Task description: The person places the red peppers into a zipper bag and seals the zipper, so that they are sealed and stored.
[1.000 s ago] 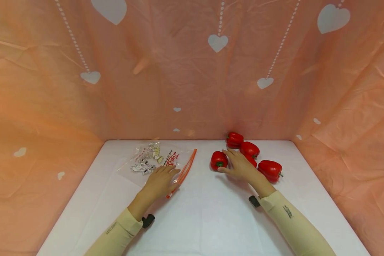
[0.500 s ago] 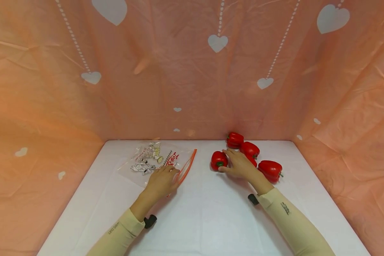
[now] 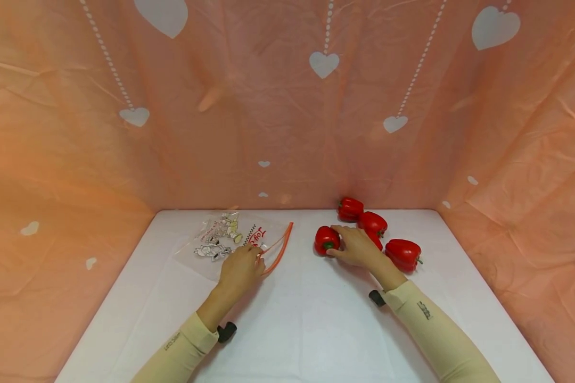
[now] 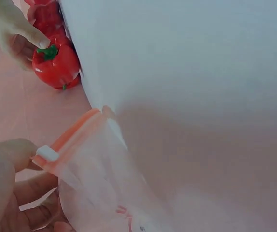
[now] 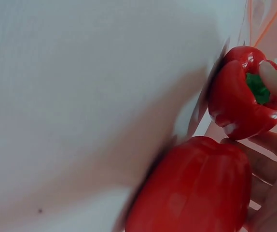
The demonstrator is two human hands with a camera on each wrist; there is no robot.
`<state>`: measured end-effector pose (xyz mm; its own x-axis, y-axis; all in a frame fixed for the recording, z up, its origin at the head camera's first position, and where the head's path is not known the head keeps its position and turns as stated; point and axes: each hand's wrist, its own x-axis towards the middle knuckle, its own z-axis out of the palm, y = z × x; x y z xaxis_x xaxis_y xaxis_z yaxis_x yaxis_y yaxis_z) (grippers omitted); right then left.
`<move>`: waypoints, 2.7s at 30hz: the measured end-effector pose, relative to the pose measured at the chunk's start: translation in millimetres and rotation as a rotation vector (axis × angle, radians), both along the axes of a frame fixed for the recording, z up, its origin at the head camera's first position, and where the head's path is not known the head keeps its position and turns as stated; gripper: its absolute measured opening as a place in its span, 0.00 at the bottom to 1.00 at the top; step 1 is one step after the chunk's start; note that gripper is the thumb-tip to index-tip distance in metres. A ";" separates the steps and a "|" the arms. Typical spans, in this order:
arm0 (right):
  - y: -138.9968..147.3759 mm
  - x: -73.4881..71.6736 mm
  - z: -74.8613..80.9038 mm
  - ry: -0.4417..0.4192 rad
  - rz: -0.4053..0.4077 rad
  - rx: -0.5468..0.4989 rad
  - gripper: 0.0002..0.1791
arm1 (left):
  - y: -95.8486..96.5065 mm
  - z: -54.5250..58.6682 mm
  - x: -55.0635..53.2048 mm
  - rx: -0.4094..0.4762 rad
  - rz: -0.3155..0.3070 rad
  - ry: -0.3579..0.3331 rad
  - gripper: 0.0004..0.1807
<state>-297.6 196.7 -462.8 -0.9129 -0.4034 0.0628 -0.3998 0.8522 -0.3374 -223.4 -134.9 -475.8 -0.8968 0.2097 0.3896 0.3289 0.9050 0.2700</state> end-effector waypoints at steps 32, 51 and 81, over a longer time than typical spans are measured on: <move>-15.7 19.0 -3.7 -0.102 0.003 -0.213 0.37 | -9.3 8.0 -5.2 0.257 0.079 0.015 0.04; -21.7 25.7 -11.0 -0.147 -0.057 -0.374 0.30 | -10.9 9.7 -9.4 0.374 0.061 0.043 0.03; -48.3 37.5 -8.9 -0.388 -0.016 -0.758 0.26 | -8.8 9.7 -9.4 0.427 0.033 0.057 0.03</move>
<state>-260.1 148.4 -471.7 -0.9308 -0.3655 -0.0077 -0.1277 0.3448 -0.9300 -232.9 -143.7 -466.1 -0.8748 -0.0091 0.4845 0.3272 0.7264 0.6044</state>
